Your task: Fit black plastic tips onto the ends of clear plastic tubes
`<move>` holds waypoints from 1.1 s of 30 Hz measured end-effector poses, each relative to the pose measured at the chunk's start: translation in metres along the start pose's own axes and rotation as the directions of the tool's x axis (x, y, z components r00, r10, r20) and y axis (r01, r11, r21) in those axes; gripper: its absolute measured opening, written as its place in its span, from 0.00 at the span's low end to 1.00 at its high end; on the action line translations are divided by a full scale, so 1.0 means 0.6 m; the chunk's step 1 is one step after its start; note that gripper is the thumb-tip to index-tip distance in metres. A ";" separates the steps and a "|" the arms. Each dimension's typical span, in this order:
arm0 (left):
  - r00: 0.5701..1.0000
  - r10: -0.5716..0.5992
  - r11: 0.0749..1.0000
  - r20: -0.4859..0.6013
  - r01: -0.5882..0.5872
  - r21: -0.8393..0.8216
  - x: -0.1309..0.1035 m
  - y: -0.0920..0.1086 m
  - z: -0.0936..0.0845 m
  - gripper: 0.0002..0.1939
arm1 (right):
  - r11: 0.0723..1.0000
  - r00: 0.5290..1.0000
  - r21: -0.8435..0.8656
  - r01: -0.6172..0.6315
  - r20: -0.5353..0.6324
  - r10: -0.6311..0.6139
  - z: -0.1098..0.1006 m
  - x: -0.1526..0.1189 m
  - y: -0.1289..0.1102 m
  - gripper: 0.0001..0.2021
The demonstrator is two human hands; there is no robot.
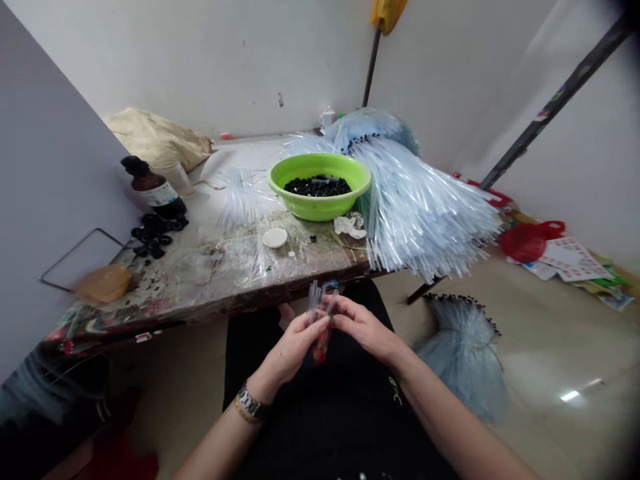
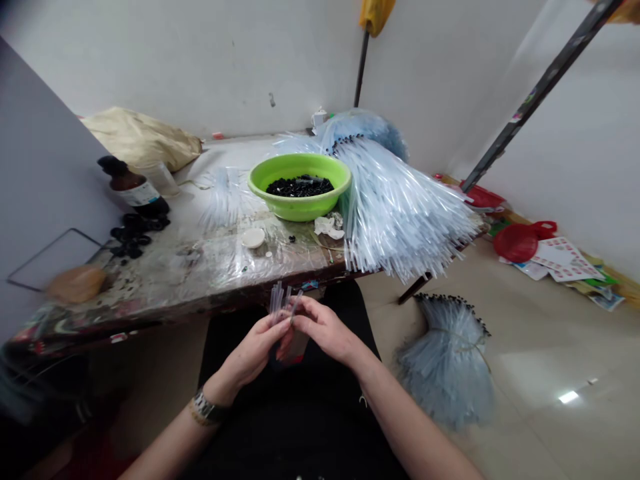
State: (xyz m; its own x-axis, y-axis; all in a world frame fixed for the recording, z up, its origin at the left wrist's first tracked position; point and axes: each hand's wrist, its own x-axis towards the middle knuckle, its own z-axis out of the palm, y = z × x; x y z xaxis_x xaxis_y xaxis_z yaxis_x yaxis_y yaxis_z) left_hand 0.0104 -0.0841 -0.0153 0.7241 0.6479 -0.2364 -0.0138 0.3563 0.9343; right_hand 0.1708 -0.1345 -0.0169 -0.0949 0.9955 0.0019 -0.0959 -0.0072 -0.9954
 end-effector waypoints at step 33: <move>0.995 -0.053 0.996 0.087 0.060 -0.071 0.008 -0.025 -0.002 0.22 | 0.877 0.967 0.424 -0.226 -0.014 0.256 0.040 0.036 0.004 0.20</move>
State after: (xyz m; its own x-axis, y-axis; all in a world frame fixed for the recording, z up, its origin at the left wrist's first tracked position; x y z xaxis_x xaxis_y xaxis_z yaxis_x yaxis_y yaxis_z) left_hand 0.0131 -0.0853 -0.0309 0.7811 0.5668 -0.2619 -0.0194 0.4412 0.8972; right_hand 0.1447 -0.1151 -0.0169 -0.1023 0.9618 -0.2540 -0.4823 -0.2713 -0.8329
